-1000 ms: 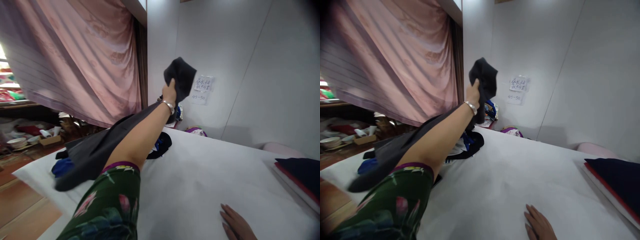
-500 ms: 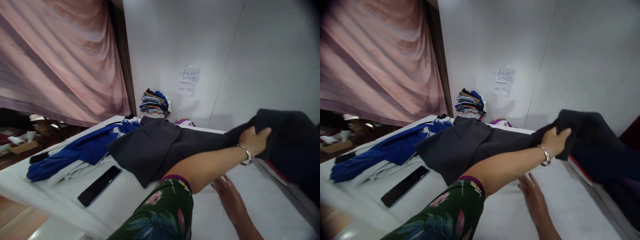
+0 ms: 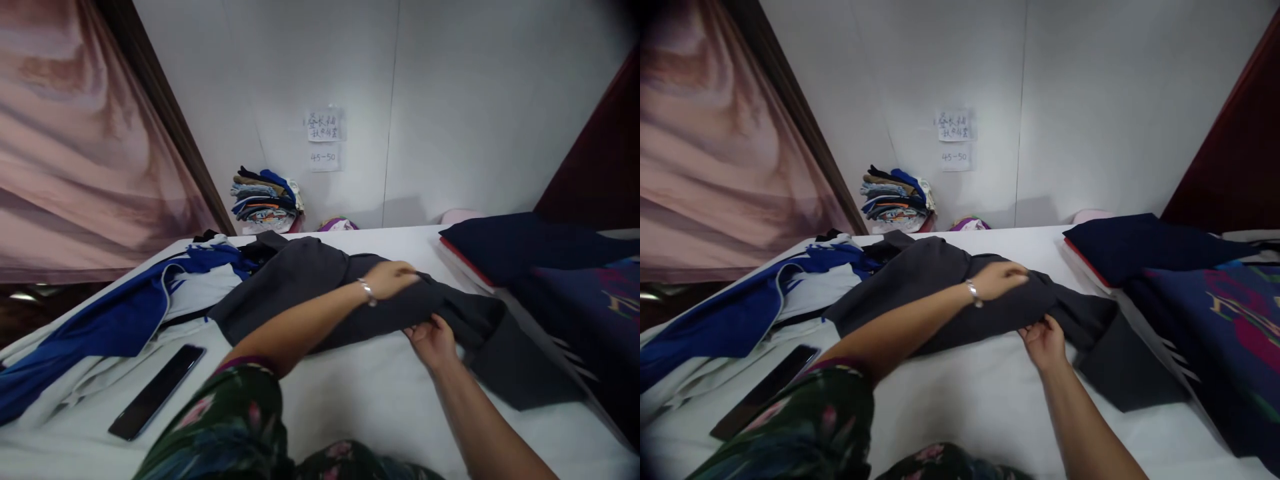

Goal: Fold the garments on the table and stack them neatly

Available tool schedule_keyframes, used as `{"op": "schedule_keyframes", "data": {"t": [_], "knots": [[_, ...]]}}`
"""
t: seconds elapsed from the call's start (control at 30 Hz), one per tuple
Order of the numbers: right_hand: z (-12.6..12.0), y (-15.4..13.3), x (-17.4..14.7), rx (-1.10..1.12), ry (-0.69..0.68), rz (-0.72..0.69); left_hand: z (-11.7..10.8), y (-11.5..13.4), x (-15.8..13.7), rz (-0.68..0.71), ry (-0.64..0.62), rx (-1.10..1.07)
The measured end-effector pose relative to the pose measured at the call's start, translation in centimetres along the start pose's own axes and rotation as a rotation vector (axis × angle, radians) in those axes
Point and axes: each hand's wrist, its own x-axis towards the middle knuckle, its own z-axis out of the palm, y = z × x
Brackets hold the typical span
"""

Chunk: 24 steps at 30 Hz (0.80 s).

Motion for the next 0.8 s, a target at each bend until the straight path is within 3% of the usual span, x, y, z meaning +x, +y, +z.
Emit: {"op": "schedule_keyframes", "data": {"t": [0.17,0.27,0.37,0.5,0.67,0.8], "knots": [[1.1,0.8,-1.1,-0.027,-0.019,0.101,-12.5,-11.3,-7.3,-0.468,0.345,0.368],[2.0,1.9,-2.0,-0.018,-0.076,0.179,-16.5,-16.6,-12.0,-0.719,0.419,0.495],[2.9,3.1,-2.9,0.021,-0.078,0.189,-17.4,-20.0,-14.8,-0.862,0.399,0.528],[3.2,4.1,-4.1,0.059,-0.03,0.152,-17.3,-22.2,-15.7,-0.93,0.405,0.534],[3.4,4.8,-5.4,0.049,-0.103,0.09,-17.3,-22.8,-15.2,-0.903,0.42,0.457],[4.9,5.7,-4.4,-0.13,0.014,0.14,-17.0,-21.8,-14.7,-0.812,0.393,0.261]]}}
